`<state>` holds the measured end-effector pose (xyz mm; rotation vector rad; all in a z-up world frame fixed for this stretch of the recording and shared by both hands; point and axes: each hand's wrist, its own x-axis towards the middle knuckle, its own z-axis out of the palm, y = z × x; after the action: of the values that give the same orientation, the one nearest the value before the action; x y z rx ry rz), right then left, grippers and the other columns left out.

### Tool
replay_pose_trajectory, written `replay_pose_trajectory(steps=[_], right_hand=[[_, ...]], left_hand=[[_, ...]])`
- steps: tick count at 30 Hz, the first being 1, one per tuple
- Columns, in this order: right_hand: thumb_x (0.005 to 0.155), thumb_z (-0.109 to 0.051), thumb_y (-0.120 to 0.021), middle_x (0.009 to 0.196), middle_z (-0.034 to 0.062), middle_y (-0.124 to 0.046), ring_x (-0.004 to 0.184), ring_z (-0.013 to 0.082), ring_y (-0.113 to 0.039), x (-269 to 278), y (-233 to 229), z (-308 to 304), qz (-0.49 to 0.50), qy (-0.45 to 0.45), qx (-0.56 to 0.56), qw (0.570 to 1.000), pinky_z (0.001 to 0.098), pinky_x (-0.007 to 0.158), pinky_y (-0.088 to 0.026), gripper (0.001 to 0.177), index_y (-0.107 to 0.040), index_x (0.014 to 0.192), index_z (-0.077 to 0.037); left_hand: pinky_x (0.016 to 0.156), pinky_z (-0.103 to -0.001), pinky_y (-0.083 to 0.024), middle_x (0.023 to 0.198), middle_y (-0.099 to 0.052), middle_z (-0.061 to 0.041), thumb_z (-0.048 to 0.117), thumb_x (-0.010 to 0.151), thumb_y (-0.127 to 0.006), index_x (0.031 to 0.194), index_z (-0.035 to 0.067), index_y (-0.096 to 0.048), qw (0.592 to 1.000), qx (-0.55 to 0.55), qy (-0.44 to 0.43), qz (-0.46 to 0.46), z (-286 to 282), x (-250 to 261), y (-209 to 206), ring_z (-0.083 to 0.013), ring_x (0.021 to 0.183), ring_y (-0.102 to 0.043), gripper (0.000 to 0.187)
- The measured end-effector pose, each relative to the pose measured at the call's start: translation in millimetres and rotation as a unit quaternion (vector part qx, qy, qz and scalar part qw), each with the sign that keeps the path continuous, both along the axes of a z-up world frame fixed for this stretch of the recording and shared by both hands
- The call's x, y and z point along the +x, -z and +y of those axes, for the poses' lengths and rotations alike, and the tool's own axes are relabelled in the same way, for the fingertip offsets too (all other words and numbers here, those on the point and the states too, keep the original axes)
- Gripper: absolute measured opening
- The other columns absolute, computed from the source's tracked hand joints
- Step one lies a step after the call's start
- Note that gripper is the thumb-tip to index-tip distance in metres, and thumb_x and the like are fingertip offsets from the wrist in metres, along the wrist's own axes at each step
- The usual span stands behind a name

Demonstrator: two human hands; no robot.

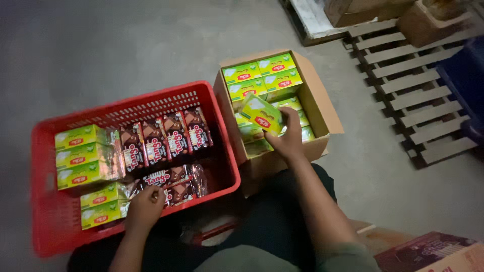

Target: The person transfers small yellow boxes from a cardboard carton into a red plastic basket, arranging them in rows alongside pre-placed chocolate bars. The person continues this process until the basket is filled.

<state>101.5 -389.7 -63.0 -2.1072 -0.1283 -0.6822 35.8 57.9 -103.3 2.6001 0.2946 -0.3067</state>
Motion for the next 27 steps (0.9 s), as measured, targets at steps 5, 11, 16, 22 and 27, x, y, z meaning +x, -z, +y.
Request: replay_pose_trajectory(steps=[5,11,16,22,27], right_hand=[[0.065,-0.002,-0.09,0.116,0.0154,-0.061,0.102,0.0349,-0.068,-37.6,-22.8,31.3,-0.012,-0.021,0.065,0.998,0.0388,0.086,-0.059,0.07,-0.061,0.128,-0.003],[0.056,-0.004,-0.091,0.129,0.0133,-0.063,0.123,0.0393,-0.062,-70.8,-37.3,69.5,0.108,-0.222,-0.071,0.966,0.0495,0.105,-0.051,0.083,-0.06,0.133,-0.007],[0.071,-0.013,-0.087,0.138,0.0167,-0.058,0.131,0.0476,-0.054,-82.9,-64.3,105.6,0.243,-0.294,-0.113,0.917,0.0589,0.107,-0.046,0.08,-0.054,0.144,-0.01],[0.064,-0.005,-0.088,0.13,0.0227,-0.061,0.125,0.0501,-0.058,-87.8,-68.9,136.6,0.188,-0.338,-0.114,0.915,0.0589,0.103,-0.049,0.079,-0.058,0.136,0.0],[0.069,-0.004,-0.085,0.135,0.0223,-0.061,0.131,0.0497,-0.055,-88.0,-89.4,153.5,0.199,-0.375,-0.094,0.901,0.0596,0.108,-0.045,0.076,-0.057,0.14,-0.002]], left_hand=[[0.08,-0.044,-0.06,0.085,-0.075,-0.013,0.024,0.091,-0.074,0.098,0.014,-0.077,0.968,-0.011,0.095,-0.231,-3.6,-11.5,10.6,-0.0332,0.09,-0.074,0.013],[0.101,-0.051,-0.05,0.118,-0.068,-0.016,0.018,0.081,-0.085,0.122,0.007,-0.068,0.896,-0.184,0.194,-0.353,-51.4,-26.6,-35.8,-0.0397,0.114,-0.065,0.046],[0.113,-0.063,-0.038,0.149,-0.051,-0.023,0.021,0.076,-0.088,0.137,-0.001,-0.057,0.879,-0.17,0.341,-0.288,-71.8,-33.9,-106.1,-0.0495,0.135,-0.049,0.072],[0.111,-0.051,-0.044,0.136,-0.058,-0.013,0.011,0.07,-0.086,0.141,0.006,-0.057,0.897,-0.092,0.332,-0.278,-53.5,-39.7,-85.8,-0.0377,0.13,-0.053,0.077],[0.108,-0.052,-0.046,0.133,-0.06,-0.017,0.007,0.067,-0.089,0.141,0.004,-0.056,0.901,-0.11,0.315,-0.276,-30.3,-44.0,-82.8,-0.0416,0.126,-0.055,0.081]])
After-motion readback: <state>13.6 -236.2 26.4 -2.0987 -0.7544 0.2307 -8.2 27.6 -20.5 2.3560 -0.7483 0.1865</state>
